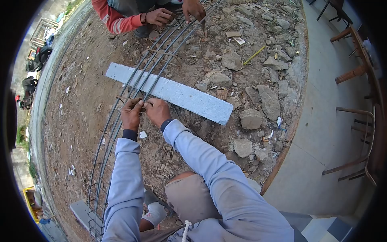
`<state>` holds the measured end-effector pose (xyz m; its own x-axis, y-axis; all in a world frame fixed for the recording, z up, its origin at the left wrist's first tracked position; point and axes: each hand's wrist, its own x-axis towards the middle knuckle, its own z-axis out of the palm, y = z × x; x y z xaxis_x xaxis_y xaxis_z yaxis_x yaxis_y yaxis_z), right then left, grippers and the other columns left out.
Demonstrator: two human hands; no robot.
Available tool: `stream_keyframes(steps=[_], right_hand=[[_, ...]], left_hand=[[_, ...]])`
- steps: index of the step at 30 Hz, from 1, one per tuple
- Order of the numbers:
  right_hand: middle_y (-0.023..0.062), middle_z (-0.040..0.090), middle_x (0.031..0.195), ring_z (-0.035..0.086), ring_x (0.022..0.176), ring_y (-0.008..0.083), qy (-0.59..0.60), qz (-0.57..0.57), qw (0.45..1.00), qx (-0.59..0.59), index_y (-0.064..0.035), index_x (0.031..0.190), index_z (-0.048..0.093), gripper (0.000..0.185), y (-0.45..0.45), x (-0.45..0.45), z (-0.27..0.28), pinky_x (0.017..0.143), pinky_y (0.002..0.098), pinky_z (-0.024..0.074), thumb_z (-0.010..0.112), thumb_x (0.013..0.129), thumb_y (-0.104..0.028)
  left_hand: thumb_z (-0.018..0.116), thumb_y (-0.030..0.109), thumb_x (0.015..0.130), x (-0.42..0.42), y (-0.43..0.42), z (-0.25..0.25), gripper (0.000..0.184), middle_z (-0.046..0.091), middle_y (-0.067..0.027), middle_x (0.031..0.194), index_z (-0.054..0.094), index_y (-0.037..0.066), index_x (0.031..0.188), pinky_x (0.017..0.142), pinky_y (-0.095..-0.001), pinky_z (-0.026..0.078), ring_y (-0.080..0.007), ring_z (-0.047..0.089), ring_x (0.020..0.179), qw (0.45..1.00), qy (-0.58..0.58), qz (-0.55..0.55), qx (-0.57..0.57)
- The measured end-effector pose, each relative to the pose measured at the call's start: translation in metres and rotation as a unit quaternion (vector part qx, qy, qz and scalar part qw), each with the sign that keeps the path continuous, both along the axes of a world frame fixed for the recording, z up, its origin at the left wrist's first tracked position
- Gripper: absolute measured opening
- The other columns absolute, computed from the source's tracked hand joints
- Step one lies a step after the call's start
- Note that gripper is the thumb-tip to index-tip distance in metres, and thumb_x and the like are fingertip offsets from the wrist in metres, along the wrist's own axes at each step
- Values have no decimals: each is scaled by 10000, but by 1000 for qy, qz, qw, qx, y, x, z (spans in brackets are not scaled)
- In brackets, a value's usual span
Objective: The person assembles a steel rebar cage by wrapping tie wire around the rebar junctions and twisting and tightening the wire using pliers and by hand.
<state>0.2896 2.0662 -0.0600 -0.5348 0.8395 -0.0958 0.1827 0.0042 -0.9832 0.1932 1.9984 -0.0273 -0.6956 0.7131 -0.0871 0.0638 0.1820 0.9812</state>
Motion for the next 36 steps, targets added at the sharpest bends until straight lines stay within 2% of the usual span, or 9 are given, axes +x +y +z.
stream_keyframes(steps=[8, 11, 14, 18, 19, 23, 27, 32, 36], right_hand=[[182, 662, 775, 652, 754, 335, -16, 20, 997, -76, -17, 850, 680, 201, 5, -3, 10, 674, 403, 501, 665, 787, -208], [187, 659, 781, 645, 755, 353, -46, 14, 999, 23, -20, 836, 668, 173, 5, -3, 12, 680, 419, 498, 647, 796, -188], [194, 651, 775, 634, 757, 375, -76, 21, 993, 93, -20, 800, 646, 147, 6, -5, 12, 685, 440, 492, 633, 790, -166], [208, 641, 762, 629, 753, 379, -107, 21, 985, 136, -16, 782, 632, 126, 4, -4, 20, 677, 446, 492, 622, 782, -143], [213, 636, 750, 625, 754, 387, -104, 16, 985, 137, -16, 762, 622, 127, 4, -6, 19, 684, 453, 489, 626, 766, -142], [223, 629, 734, 617, 752, 402, -103, 17, 985, 134, -15, 740, 602, 117, 4, -4, 21, 690, 471, 483, 619, 748, -130], [233, 622, 733, 610, 752, 413, -96, 6, 984, 149, -11, 744, 597, 116, 4, -6, 15, 687, 482, 476, 611, 753, -126], [244, 626, 773, 608, 771, 417, -105, 33, 983, 147, -11, 806, 626, 99, 6, 0, 25, 684, 478, 475, 596, 776, -100], [220, 621, 747, 603, 740, 407, -96, 38, 984, 148, -10, 785, 597, 173, 5, 1, 24, 642, 471, 457, 604, 830, -177]], left_hand=[[623, 145, 869, -3, -5, -5, 239, 671, -27, 886, 642, 46, 1086, 566, -203, 433, -93, 621, 724, 998, 58, -24, -25], [605, 212, 883, -3, -9, 6, 284, 671, -27, 946, 637, 60, 1121, 585, -215, 455, -102, 628, 785, 998, 2, -42, -49], [563, 233, 905, 1, -10, 23, 276, 661, -20, 903, 646, 67, 1109, 603, -220, 470, -92, 605, 755, 997, -48, -46, -49], [540, 360, 928, -1, -7, 21, 343, 662, -13, 896, 656, 73, 1074, 589, -217, 468, -81, 603, 732, 995, -71, -25, -62], [555, 401, 918, -1, -4, 15, 371, 657, -7, 824, 675, 58, 993, 556, -214, 444, -74, 594, 685, 997, -61, 3, -52], [626, 391, 877, -3, 6, 11, 359, 624, 2, 706, 670, 39, 824, 500, -213, 376, -70, 561, 578, 995, -75, 34, -50], [655, 370, 856, -9, 3, 14, 290, 626, 23, 720, 616, 101, 752, 522, -207, 386, -67, 575, 600, 995, -69, -18, -68], [687, 298, 844, -10, 3, 18, 248, 636, -21, 743, 641, 54, 827, 583, -240, 440, -103, 579, 649, 991, -121, -44, -39], [621, 305, 890, -11, 4, 7, 291, 628, -32, 766, 642, 17, 857, 590, -250, 464, -107, 568, 662, 994, -104, -25, -26]])
